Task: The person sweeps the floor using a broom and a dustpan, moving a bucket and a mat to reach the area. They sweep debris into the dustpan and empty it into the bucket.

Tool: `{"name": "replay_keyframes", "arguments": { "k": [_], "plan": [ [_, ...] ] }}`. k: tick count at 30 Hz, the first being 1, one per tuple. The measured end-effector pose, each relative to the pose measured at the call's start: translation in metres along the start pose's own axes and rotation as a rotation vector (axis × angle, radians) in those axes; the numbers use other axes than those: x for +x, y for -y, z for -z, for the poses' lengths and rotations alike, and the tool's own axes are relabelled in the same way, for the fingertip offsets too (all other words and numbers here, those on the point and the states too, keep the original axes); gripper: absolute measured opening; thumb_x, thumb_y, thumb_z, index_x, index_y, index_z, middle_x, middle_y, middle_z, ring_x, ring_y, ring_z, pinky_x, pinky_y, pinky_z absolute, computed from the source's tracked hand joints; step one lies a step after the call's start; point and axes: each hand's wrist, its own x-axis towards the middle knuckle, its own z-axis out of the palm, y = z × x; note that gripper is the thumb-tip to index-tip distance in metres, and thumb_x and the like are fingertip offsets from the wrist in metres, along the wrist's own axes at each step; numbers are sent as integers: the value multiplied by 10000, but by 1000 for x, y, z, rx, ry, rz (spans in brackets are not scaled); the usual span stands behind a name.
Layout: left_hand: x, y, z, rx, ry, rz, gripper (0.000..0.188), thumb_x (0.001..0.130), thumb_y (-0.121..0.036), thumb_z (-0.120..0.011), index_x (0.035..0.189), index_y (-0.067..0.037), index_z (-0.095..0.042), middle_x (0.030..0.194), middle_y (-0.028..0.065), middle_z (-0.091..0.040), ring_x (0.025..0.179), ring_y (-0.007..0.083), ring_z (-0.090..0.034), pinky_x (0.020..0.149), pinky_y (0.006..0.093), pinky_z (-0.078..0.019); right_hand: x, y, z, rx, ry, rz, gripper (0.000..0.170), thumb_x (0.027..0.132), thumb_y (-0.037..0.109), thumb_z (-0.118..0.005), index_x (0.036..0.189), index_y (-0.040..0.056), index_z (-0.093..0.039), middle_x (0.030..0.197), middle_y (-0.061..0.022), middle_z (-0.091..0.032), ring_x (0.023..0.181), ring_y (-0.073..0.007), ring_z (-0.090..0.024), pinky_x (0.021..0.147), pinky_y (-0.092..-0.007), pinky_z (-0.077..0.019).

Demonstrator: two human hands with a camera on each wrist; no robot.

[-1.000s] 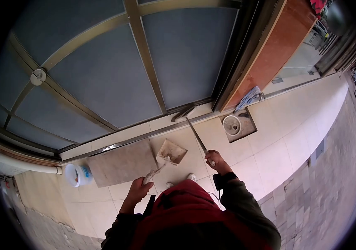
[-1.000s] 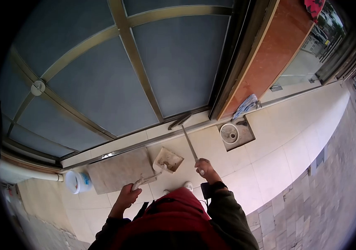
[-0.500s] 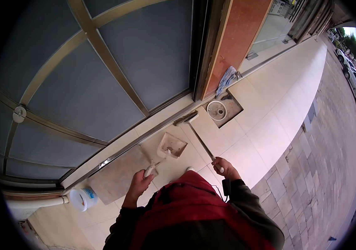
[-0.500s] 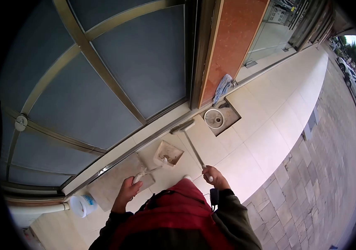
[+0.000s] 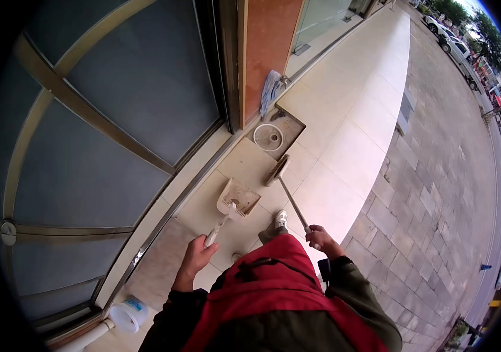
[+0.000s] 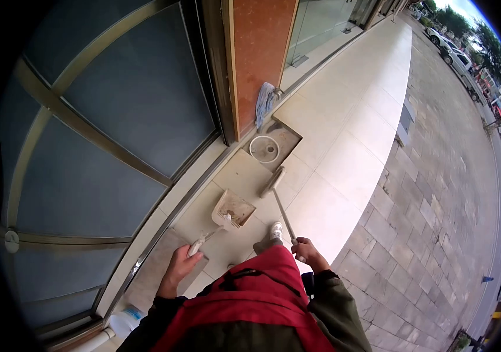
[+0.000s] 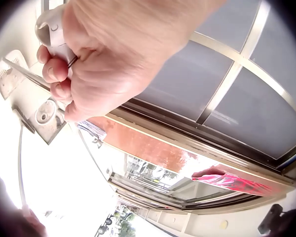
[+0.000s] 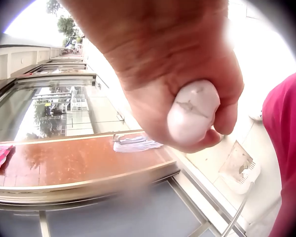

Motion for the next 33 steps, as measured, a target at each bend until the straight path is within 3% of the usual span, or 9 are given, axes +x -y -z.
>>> {"name": "replay_keyframes", "arguments": {
  "k": [1, 4, 5, 15, 21, 27, 29, 31, 33],
  "plan": [
    [7, -3, -4, -19, -37, -3, 246, 835, -174, -648, 730, -7, -501, 566, 22, -484, 508, 96, -448, 466, 287, -374, 22, 46, -3, 390, -247, -787, 119, 765, 59, -595, 870, 27, -550, 689, -10, -492, 530, -125, -516, 500, -272, -443],
    [26, -23, -26, -161, -151, 73, 241, 851, -170, -633, 720, -31, -487, 559, -2, -461, 471, 70, -412, 428, 266, -344, 32, 27, 19, 471, -278, -697, 200, 743, 22, -591, 934, 40, -536, 677, -21, -501, 490, -126, -492, 452, -266, -409],
    [27, -35, -32, -245, -168, 152, 237, 860, -169, -625, 721, -40, -482, 559, -11, -453, 457, 60, -399, 413, 256, -333, 43, 26, 27, 522, -317, -720, 493, 685, -46, -557, 1171, -39, -477, 706, -70, -516, 483, -150, -502, 390, -285, -368],
    [86, -84, -97, -455, -308, 384, 178, 886, -186, -593, 795, -72, -490, 566, -38, -438, 411, 44, -387, 368, 223, -322, 179, -42, 65, 515, -115, -771, 390, 700, -43, -560, 1082, 25, -522, 758, -77, -541, 563, -166, -524, 427, -309, -386],
    [108, -90, -114, -550, -335, 433, 176, 897, -192, -579, 807, -81, -476, 562, -41, -425, 406, 43, -379, 359, 226, -319, 122, -12, 136, 473, 128, -775, 483, 821, 156, -601, 1246, -20, -455, 717, -66, -574, 556, -144, -543, 455, -284, -412],
    [102, -89, -134, -486, -345, 373, 204, 900, -194, -569, 782, -71, -458, 553, -34, -424, 407, 43, -380, 356, 224, -315, 73, 30, 164, 396, 36, -802, 230, 857, 194, -600, 983, 13, -537, 709, -26, -572, 618, -139, -567, 494, -276, -457],
    [99, -82, -126, -517, -337, 392, 209, 898, -194, -570, 773, -68, -459, 553, -31, -427, 408, 44, -384, 360, 224, -318, 70, -25, 160, 403, 108, -608, 162, 832, 139, -595, 926, 27, -525, 706, -22, -556, 605, -145, -557, 515, -284, -463],
    [100, -82, -120, -528, -333, 387, 216, 891, -195, -575, 765, -64, -458, 556, -30, -431, 411, 44, -386, 365, 221, -317, 85, 8, 161, 777, 70, -754, 114, 780, 44, -577, 881, 47, -523, 680, -18, -511, 558, -156, -523, 535, -296, -458],
    [101, -92, -114, -519, -304, 360, 216, 883, -202, -586, 774, -61, -465, 558, -30, -434, 414, 42, -385, 366, 221, -316, 88, -10, 158, 551, 78, -229, 173, 750, -9, -565, 909, 45, -527, 693, -22, -492, 484, -134, -479, 429, -264, -378]
  ]
}}
